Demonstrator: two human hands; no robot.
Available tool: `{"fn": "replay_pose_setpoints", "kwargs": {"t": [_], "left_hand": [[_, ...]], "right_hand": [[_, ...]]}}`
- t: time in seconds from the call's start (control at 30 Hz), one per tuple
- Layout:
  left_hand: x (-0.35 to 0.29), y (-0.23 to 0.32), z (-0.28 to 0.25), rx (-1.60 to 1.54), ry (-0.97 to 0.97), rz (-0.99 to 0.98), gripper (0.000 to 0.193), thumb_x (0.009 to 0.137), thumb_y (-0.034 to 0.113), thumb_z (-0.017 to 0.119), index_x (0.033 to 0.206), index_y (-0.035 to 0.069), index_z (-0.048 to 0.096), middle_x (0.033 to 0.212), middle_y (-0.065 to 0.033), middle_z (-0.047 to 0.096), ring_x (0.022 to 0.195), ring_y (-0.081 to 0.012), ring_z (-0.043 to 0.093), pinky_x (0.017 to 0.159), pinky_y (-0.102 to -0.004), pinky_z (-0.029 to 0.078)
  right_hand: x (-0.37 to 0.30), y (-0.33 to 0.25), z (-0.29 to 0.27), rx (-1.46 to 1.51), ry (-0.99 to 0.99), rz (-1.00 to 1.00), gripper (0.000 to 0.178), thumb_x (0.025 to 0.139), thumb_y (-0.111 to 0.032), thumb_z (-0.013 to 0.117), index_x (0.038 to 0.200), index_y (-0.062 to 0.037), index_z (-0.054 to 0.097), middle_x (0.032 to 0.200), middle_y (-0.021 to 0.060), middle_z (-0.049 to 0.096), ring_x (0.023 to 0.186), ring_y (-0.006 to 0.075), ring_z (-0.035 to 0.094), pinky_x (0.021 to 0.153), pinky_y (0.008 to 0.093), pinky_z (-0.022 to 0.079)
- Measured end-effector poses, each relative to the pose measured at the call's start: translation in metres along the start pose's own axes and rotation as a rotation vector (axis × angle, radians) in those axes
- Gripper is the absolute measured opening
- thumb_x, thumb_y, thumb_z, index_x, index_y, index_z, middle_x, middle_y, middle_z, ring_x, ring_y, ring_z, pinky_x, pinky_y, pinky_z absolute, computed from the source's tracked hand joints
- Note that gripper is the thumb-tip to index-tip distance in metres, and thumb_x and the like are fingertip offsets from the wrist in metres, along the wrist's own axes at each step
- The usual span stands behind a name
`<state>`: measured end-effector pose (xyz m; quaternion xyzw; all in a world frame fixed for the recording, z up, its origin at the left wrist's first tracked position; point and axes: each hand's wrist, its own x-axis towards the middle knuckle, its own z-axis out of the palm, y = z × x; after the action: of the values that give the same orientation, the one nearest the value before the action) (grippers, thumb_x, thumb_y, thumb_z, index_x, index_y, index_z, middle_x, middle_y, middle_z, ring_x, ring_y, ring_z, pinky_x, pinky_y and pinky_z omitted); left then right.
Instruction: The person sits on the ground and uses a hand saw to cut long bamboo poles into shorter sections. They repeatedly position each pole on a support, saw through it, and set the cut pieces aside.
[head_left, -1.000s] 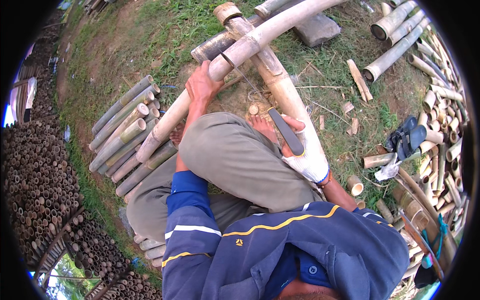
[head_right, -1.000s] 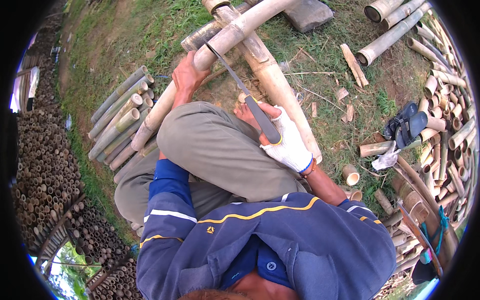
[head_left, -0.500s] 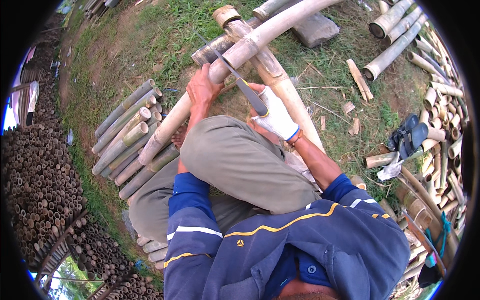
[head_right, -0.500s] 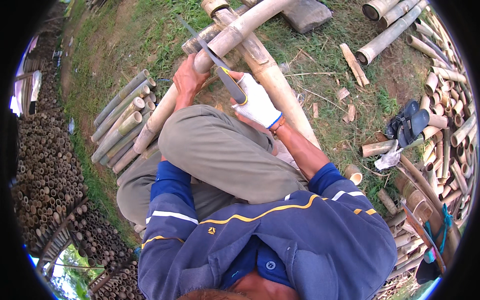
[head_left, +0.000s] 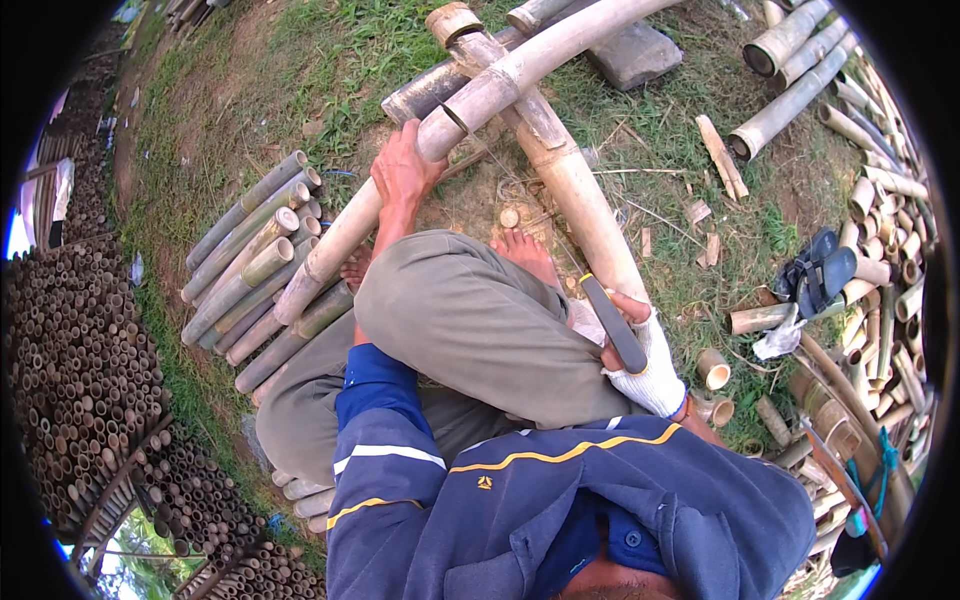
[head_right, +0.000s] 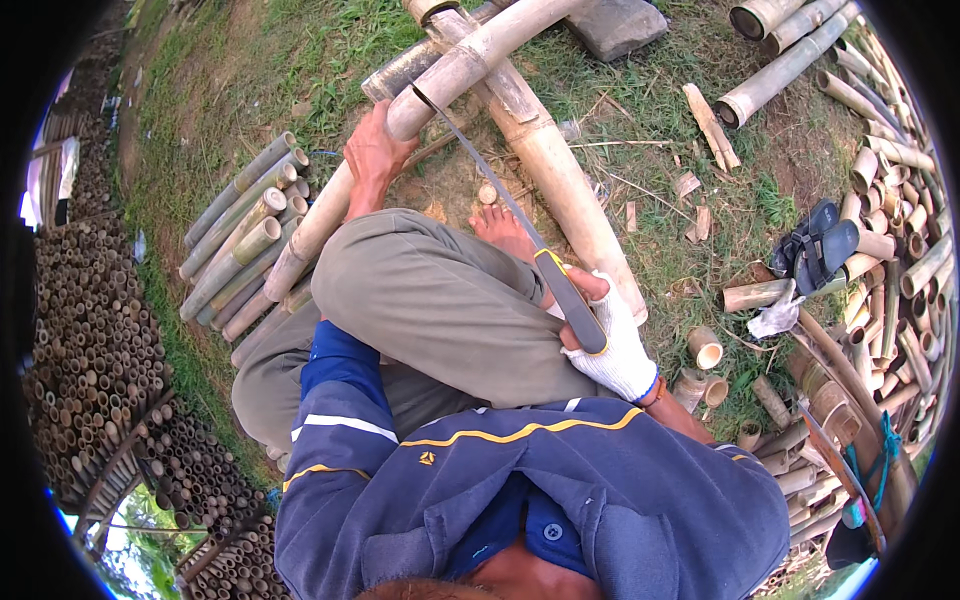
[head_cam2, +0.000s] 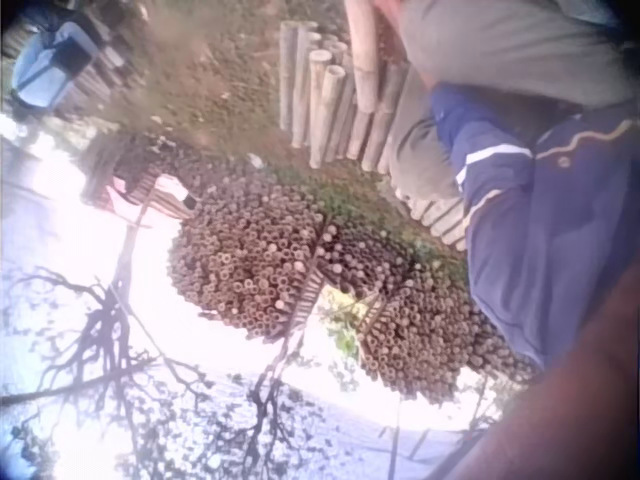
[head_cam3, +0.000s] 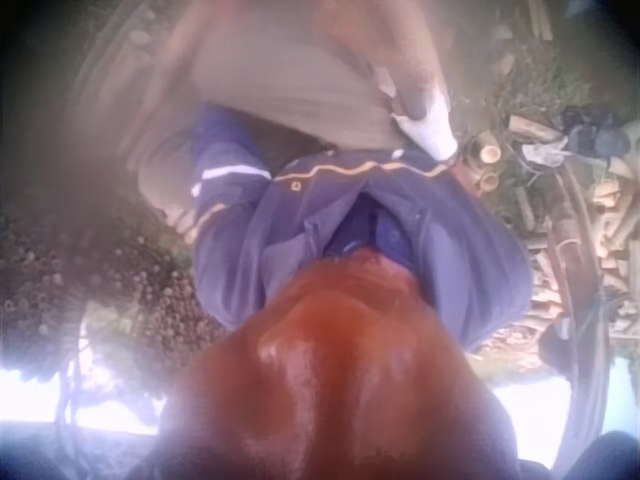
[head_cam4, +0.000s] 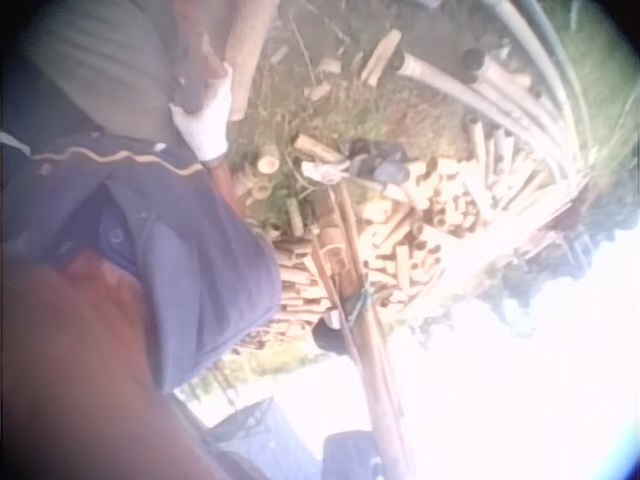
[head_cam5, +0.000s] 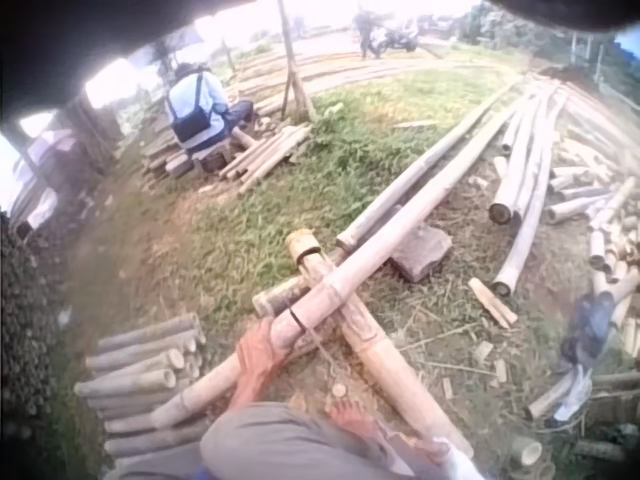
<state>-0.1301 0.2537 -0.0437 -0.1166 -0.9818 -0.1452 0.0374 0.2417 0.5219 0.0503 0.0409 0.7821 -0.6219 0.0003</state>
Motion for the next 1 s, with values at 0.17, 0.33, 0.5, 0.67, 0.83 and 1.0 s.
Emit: {"fn": "replay_pose_setpoints", "kwargs": {"t": [0.17,0.33,0.5,0.67,0.83,1.0], "left_hand": [[0.002,0.011,-0.002,0.001,0.01,0.028,0.08,0.072,0.036,0.096,0.144,0.017,0.066,0.124,-0.0174,0.077,0.116,-0.0395,0.075,0.1,-0.0509,0.059],[0.0,0.005,-0.016,-0.045,0.03,0.039,0.082,0.072,0.038,0.095,0.145,0.016,0.065,0.126,-0.0183,0.077,0.116,-0.0398,0.075,0.101,-0.0508,0.059],[-0.003,-0.02,-0.074,-0.061,-0.126,0.019,0.087,0.072,0.042,0.093,0.148,0.012,0.062,0.127,-0.0213,0.078,0.117,-0.0412,0.076,0.101,-0.0514,0.059],[0.006,-0.045,-0.162,-0.202,-0.226,0.089,0.095,0.073,0.046,0.094,0.152,0.008,0.057,0.129,-0.0231,0.077,0.121,-0.0384,0.075,0.105,-0.0504,0.058],[-0.03,-0.084,-0.265,-0.249,-0.11,0.069,0.099,0.074,0.046,0.098,0.154,0.007,0.056,0.132,-0.0197,0.076,0.122,-0.034,0.075,0.108,-0.0491,0.058],[-0.125,-0.135,-0.349,-0.203,0.191,-0.037,0.103,0.074,0.045,0.101,0.158,0.009,0.054,0.135,-0.0177,0.076,0.125,-0.0331,0.074,0.111,-0.0469,0.058]], "right_hand": [[0.186,0.027,0.049,0.169,-0.09,0.148,0.066,0.088,-0.005,0.075,0.152,-0.0091,0.058,0.128,0.0131,0.076,0.117,0.0258,0.076,0.094,0.0409,0.061],[0.218,0.047,0.077,-0.054,0.132,-0.276,0.068,0.089,-0.001,0.076,0.154,-0.0087,0.056,0.13,0.0131,0.074,0.111,0.0255,0.075,0.096,0.0381,0.059],[0.159,0.066,0.075,0.007,0.011,-0.072,0.06,0.096,-0.008,0.076,0.153,-0.0086,0.056,0.114,0.013,0.07,0.095,0.0241,0.073,0.085,0.036,0.059],[0.154,0.132,0.073,-0.213,-0.05,-0.211,0.067,0.097,-0.023,0.086,0.156,-0.0121,0.057,0.125,0.0173,0.069,0.115,0.0331,0.071,0.103,0.0416,0.055],[0.161,0.161,0.087,0.059,-0.104,0.068,0.064,0.103,-0.034,0.079,0.158,-0.0081,0.059,0.14,0.0189,0.069,0.128,0.0321,0.068,0.111,0.043,0.052],[0.16,0.193,0.108,0.604,-0.264,0.402,0.068,0.109,-0.043,0.069,0.159,0.0007,0.053,0.149,0.0165,0.065,0.132,0.0299,0.062,0.116,0.0429,0.046]]}}
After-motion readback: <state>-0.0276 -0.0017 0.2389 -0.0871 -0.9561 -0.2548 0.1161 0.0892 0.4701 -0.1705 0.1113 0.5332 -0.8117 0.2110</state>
